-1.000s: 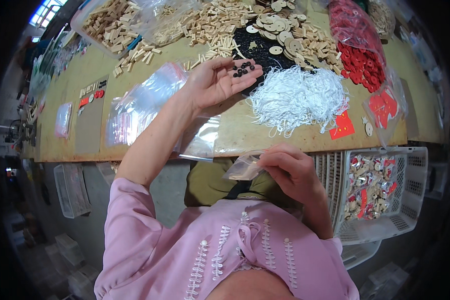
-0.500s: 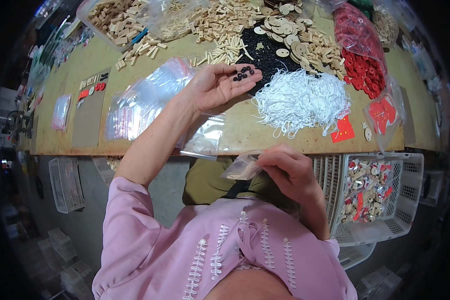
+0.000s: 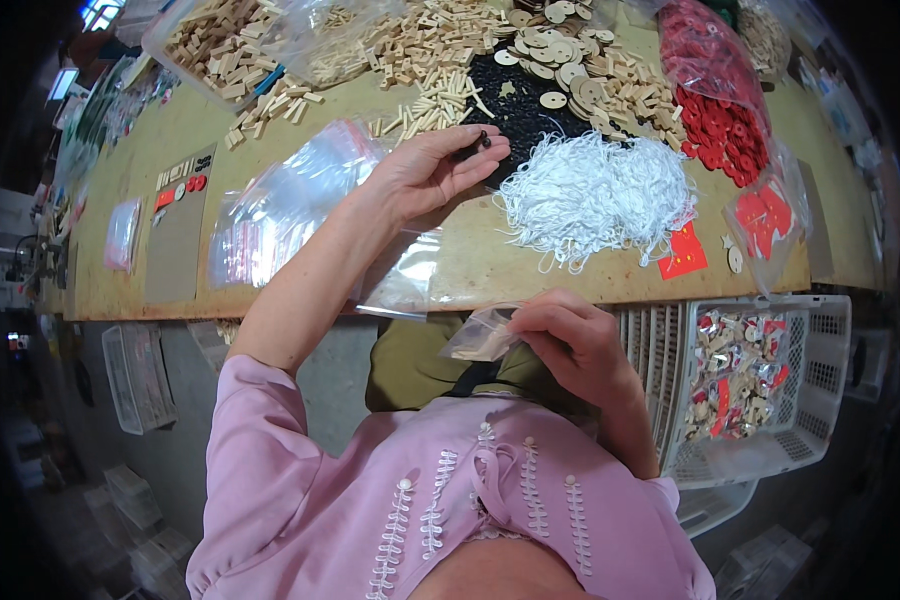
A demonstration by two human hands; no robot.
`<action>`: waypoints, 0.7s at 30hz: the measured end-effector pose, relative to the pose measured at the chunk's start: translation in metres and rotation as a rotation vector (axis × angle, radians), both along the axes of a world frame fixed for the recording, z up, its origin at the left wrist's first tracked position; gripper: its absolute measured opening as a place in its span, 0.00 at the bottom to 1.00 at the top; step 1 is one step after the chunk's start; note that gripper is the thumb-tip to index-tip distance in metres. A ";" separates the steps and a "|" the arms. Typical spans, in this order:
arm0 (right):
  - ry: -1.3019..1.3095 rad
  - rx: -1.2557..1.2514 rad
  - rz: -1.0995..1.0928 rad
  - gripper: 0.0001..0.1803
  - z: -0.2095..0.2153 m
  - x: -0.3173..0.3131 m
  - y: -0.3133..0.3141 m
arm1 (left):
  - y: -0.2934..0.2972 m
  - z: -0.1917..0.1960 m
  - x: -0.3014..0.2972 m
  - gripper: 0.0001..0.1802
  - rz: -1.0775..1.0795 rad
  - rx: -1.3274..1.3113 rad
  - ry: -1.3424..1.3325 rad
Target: The person assembles small craft kits by placing wooden pieces, black beads, white strings, and red paper cutouts into clear plastic bags. The person seals each bag and places it into a white basket. The process is repeated for multiple kits.
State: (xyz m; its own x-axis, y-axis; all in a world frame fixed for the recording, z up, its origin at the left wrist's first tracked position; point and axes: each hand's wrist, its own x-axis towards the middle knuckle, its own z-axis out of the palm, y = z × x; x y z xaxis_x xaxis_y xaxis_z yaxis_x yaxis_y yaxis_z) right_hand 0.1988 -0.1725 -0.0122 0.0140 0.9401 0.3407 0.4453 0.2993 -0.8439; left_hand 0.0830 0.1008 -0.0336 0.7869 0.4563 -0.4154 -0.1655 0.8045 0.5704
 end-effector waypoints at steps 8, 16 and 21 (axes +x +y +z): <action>0.009 0.000 -0.019 0.07 -0.001 0.001 -0.003 | 0.003 0.003 0.018 0.14 0.077 0.447 0.127; -0.049 0.044 -0.136 0.07 0.005 0.008 -0.009 | -0.013 0.032 0.018 0.14 0.066 0.153 0.067; -0.245 0.099 -0.296 0.07 0.032 0.016 -0.005 | -0.033 0.055 -0.013 0.26 -0.274 -0.095 -0.262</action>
State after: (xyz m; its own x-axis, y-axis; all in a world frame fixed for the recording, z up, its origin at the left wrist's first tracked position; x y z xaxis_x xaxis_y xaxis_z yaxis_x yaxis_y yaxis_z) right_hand 0.2144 -0.1780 0.0199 0.1862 0.8701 0.4564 0.7092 0.2025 -0.6753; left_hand 0.0698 0.0680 0.0213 0.9593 0.1836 -0.2147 -0.0671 0.8863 0.4583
